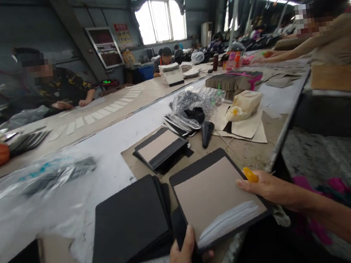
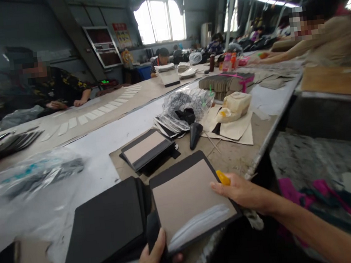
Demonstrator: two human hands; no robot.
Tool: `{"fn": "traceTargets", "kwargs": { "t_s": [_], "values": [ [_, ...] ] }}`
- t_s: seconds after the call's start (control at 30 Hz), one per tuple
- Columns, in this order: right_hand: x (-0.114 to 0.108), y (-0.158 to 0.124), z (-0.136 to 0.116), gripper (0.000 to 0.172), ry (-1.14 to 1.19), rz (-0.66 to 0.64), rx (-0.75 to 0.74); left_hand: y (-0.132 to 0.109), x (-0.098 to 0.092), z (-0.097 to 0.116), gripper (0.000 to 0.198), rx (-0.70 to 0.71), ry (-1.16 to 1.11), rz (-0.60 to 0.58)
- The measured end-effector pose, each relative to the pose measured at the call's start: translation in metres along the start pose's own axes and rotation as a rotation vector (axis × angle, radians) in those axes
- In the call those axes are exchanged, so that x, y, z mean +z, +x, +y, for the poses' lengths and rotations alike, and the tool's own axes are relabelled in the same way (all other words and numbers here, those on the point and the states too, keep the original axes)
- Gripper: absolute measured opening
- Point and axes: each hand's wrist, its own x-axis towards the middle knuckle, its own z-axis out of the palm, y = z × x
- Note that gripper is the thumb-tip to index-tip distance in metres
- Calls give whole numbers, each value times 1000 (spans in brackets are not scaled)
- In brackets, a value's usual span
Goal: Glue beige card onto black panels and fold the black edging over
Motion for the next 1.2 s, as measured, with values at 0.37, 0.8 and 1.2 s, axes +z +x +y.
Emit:
{"fn": "traceTargets", "kwargs": {
  "t_s": [0.37,0.8,1.2],
  "values": [
    [-10,14,41,44,-550,65,-60,-8,1,-4,44,227,81,-26],
    [19,-14,33,30,-855,291,-216,-19,-4,-15,47,475,532,201],
    [1,-24,22,42,153,-44,30,-39,5,-11,37,29,-74,-49]
  ]
}}
